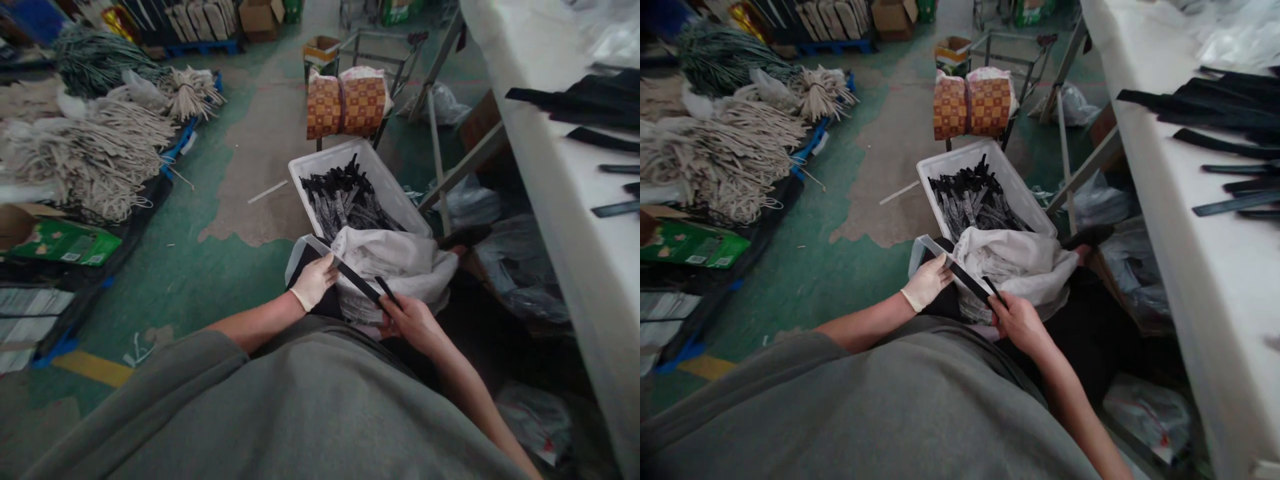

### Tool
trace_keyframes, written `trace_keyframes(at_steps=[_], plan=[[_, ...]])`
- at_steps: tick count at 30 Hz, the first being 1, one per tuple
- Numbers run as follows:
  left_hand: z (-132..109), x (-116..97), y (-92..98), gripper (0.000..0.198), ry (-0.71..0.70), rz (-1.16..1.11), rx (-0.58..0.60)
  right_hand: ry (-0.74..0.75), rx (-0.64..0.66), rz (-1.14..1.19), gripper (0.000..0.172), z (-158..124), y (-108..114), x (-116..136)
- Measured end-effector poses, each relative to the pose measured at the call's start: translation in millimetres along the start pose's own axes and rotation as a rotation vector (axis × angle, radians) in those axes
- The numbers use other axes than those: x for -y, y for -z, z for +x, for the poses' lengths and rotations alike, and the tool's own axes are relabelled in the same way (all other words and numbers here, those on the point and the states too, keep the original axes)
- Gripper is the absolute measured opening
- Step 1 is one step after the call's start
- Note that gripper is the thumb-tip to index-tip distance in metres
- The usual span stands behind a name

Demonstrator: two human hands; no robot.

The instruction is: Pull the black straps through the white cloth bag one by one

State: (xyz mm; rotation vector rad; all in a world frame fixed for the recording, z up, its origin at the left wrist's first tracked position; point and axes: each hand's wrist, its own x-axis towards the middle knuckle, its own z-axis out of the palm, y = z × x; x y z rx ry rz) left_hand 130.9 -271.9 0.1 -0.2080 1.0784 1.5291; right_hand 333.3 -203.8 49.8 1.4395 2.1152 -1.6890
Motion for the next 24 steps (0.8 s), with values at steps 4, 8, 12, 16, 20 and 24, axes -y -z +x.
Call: trace_keyframes(at_steps=[4, 8, 12, 16, 20, 24], plan=[[-12.4, 28.8, -13.8, 0.042, 0.053, 0.032, 0.176, 0.017, -0.096, -0.003, 0.033, 20.1, -17.0, 17.7], [-17.1, 39.2, -18.9, 0.043, -0.008, 0.170, 0.228, 0.050, -0.112, 0.085, 0.035, 26.2, -21.0, 19.7], [-18.1, 33.4, -13.9, 0.043, 0.022, 0.221, 0.195, 0.044, -0.154, 0.165, 0.047, 23.0, -15.8, 3.6], [-17.0, 36.3, -9.2, 0.036, 0.079, 0.304, 0.183, 0.094, -0.248, 0.212, 0.051, 31.4, -14.7, -10.5], [-15.9, 50.3, -8.8, 0.025, 0.186, 0.387, 0.226, 0.119, -0.150, 0.115, 0.048, 45.5, -16.1, -7.8], [-11.6, 52.5, -10.9, 0.023, 0.165, 0.380, 0.241, 0.135, -0.117, 0.087, 0.051, 49.2, -15.1, -0.8]])
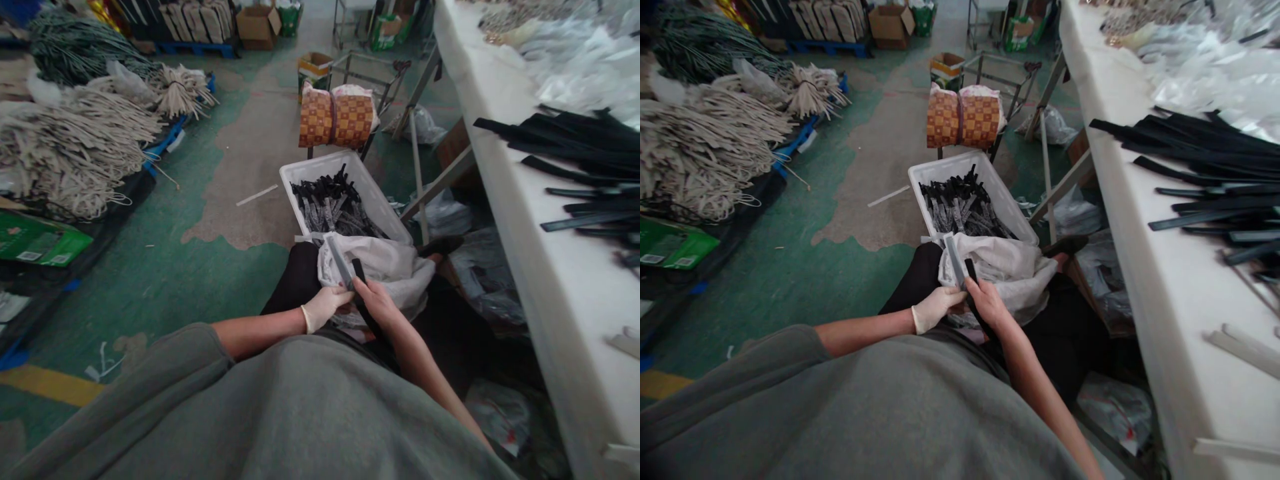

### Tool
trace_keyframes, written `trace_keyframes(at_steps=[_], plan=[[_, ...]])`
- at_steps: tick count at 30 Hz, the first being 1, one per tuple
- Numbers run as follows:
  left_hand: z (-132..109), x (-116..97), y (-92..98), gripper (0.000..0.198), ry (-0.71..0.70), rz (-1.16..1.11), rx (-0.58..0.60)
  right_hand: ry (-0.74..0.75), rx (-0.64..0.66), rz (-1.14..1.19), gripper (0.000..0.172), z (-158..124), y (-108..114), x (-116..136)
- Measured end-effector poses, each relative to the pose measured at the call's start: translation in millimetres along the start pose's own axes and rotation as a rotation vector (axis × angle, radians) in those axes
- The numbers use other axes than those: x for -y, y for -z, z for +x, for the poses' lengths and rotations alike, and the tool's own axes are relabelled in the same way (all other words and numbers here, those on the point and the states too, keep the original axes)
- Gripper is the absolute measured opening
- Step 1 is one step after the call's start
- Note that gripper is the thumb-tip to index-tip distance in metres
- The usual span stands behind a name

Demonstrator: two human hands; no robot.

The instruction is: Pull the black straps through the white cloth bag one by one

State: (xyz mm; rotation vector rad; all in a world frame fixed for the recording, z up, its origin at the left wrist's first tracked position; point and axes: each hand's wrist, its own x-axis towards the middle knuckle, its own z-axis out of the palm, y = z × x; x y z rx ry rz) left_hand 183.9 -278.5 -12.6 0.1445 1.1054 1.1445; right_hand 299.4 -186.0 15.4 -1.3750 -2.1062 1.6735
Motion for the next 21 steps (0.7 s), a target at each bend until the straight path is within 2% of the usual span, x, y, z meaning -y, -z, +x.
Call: trace_keyframes(at_steps=[3, 6, 9, 11, 15, 18, 21], plan=[[7.7, -15.7, 10.4, 0.025, -0.116, -0.110, -0.080, -0.025, -0.002, -0.021, 0.050, -16.3, 6.2, -5.1], [15.0, -33.5, 25.7, 0.025, -0.194, -0.233, -0.226, -0.101, 0.123, -0.079, 0.045, -47.6, 13.1, -19.9], [13.2, -35.6, 29.4, 0.027, -0.210, -0.271, -0.278, -0.140, 0.141, -0.152, 0.042, -68.3, 13.3, -29.1], [7.1, -26.9, 21.3, 0.030, -0.218, -0.240, -0.241, -0.114, 0.084, -0.233, 0.040, -65.2, 7.9, -23.3], [-3.4, -13.4, 3.3, 0.035, -0.231, -0.120, -0.120, -0.037, 0.004, -0.253, 0.036, -34.7, -5.2, 9.1], [-2.7, -28.6, 13.6, 0.037, -0.312, -0.145, -0.160, -0.015, 0.101, -0.175, 0.039, -29.6, -3.4, 20.4], [-1.8, -51.1, 37.3, 0.036, -0.375, -0.260, -0.266, -0.057, 0.214, -0.075, 0.041, -49.5, 5.7, 5.9]])
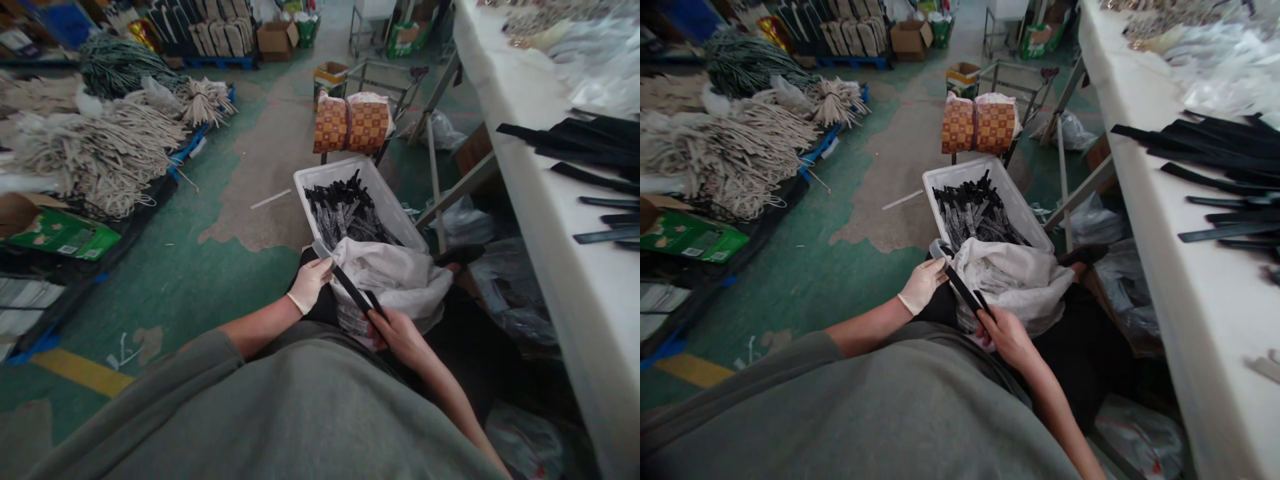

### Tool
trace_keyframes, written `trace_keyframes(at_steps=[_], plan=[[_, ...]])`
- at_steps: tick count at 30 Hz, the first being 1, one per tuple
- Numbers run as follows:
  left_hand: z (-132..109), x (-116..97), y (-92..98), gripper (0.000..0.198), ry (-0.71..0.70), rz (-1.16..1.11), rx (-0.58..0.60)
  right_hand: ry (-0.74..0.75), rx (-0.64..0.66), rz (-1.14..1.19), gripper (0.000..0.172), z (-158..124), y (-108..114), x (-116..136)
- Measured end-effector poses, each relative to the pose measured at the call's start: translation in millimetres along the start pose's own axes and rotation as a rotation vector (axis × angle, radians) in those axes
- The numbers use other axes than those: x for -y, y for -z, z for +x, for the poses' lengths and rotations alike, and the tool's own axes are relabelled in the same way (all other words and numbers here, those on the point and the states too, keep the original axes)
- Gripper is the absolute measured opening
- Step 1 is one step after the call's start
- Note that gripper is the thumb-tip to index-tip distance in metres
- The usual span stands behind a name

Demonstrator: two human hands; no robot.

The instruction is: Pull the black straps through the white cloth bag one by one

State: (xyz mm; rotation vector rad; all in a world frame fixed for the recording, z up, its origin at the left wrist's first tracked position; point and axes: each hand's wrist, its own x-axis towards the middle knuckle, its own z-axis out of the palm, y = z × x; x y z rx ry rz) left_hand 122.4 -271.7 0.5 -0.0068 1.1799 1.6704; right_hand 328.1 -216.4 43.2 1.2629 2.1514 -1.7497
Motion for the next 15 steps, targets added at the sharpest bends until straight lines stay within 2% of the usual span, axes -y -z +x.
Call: trace_keyframes(at_steps=[2, 4, 7, 9, 12, 15], plan=[[2.0, -6.0, 7.5, 0.031, 0.033, -0.025, -0.035, -0.042, -0.004, 0.017, 0.040, -13.8, -1.0, -13.5], [-4.9, 1.0, 7.8, 0.028, 0.109, -0.017, -0.018, -0.066, -0.041, -0.026, 0.039, -18.3, -5.0, -17.9], [-22.0, 22.2, -2.8, 0.029, 0.241, 0.011, 0.082, -0.041, -0.103, -0.064, 0.038, -6.2, -11.0, -6.5], [-28.7, 29.7, -10.4, 0.031, 0.278, 0.027, 0.141, -0.018, -0.132, -0.043, 0.037, 4.1, -11.0, 3.6], [-25.5, 22.3, -14.4, 0.027, 0.233, 0.026, 0.142, 0.026, -0.135, -0.021, 0.039, 1.9, -5.4, 7.2], [-17.5, 7.9, -11.1, 0.020, 0.210, 0.012, 0.086, 0.046, -0.124, -0.024, 0.039, -21.3, -0.1, -2.3]])
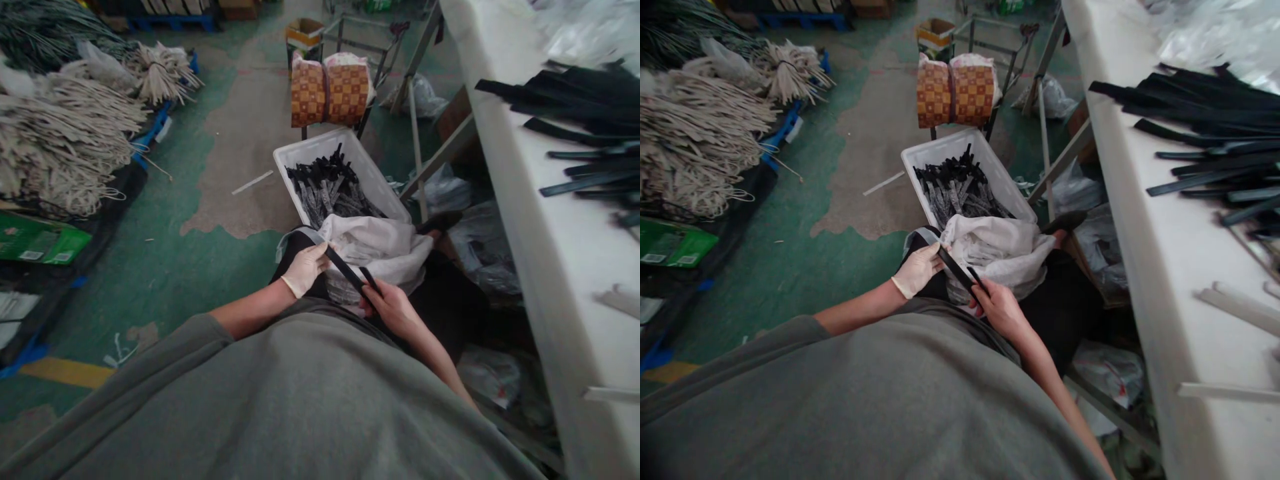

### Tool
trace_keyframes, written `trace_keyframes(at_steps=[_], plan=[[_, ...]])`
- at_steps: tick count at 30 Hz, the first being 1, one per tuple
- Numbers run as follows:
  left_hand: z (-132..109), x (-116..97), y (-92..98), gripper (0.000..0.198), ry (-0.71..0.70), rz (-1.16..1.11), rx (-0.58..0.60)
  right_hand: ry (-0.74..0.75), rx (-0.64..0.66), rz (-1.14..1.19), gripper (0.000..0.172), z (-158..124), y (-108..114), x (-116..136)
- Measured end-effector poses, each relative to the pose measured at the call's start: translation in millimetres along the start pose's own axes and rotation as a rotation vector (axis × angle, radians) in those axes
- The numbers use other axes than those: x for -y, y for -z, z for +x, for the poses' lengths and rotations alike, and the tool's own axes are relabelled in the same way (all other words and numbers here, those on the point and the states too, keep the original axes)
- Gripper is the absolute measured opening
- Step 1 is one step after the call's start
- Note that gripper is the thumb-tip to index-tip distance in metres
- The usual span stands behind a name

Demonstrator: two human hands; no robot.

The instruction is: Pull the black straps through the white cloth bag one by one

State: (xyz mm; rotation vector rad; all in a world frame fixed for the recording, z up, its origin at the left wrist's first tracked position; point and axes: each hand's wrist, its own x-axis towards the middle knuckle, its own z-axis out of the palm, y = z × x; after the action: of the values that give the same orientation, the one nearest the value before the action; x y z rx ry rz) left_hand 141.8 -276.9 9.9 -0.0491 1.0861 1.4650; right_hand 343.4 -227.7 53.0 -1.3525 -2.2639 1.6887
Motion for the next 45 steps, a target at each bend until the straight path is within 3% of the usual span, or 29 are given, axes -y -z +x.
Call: trace_keyframes(at_steps=[4, 10, 13, 16, 21, 23, 26, 28, 33, 37, 41, 45], plan=[[-3.8, 3.8, 0.9, 0.018, 0.167, 0.004, -0.012, -0.077, -0.063, -0.115, 0.038, -24.5, 4.0, -9.7], [-16.3, 27.8, -13.6, 0.018, 0.334, 0.054, 0.086, -0.075, -0.134, -0.306, 0.034, -9.3, -4.0, -12.3], [-12.2, 21.5, -16.8, 0.017, 0.302, 0.009, 0.052, -0.098, -0.129, -0.129, 0.032, -10.5, -4.8, -15.1], [-3.8, 13.8, -14.1, 0.014, 0.258, -0.040, -0.035, -0.088, -0.111, 0.220, 0.046, -30.1, 3.1, -13.4], [1.1, 28.9, -6.3, 0.016, 0.418, 0.015, 0.006, 0.084, 0.041, 0.407, 0.048, -55.4, 19.8, -1.7], [-1.6, 37.7, -4.5, 0.017, 0.466, 0.080, 0.038, 0.099, -0.062, 0.374, 0.050, -47.8, 22.5, -1.6], [-8.1, 43.1, -2.6, 0.018, 0.449, 0.229, 0.134, 0.045, -0.362, 0.169, 0.033, -17.3, 25.0, -10.4], [-12.0, 42.7, -1.7, 0.019, 0.439, 0.318, 0.200, 0.001, -0.436, 0.120, 0.034, 10.1, 25.3, -18.0], [-14.9, 42.4, -4.4, 0.017, 0.525, 0.457, 0.267, -0.158, -0.109, 0.381, 0.034, 70.7, 5.1, -19.5], [-16.6, 43.5, -9.0, 0.015, 0.551, 0.492, 0.273, -0.195, 0.051, 0.356, 0.018, 91.1, -23.6, -5.2], [-14.6, 36.5, -3.6, 0.014, 0.581, 0.417, 0.327, -0.125, 0.029, 0.343, 0.015, 81.8, -25.6, 2.8], [7.2, 19.6, 16.4, 0.020, 0.573, 0.082, 0.313, 0.115, -0.016, 0.201, 0.019, 42.0, -5.2, -4.1]])
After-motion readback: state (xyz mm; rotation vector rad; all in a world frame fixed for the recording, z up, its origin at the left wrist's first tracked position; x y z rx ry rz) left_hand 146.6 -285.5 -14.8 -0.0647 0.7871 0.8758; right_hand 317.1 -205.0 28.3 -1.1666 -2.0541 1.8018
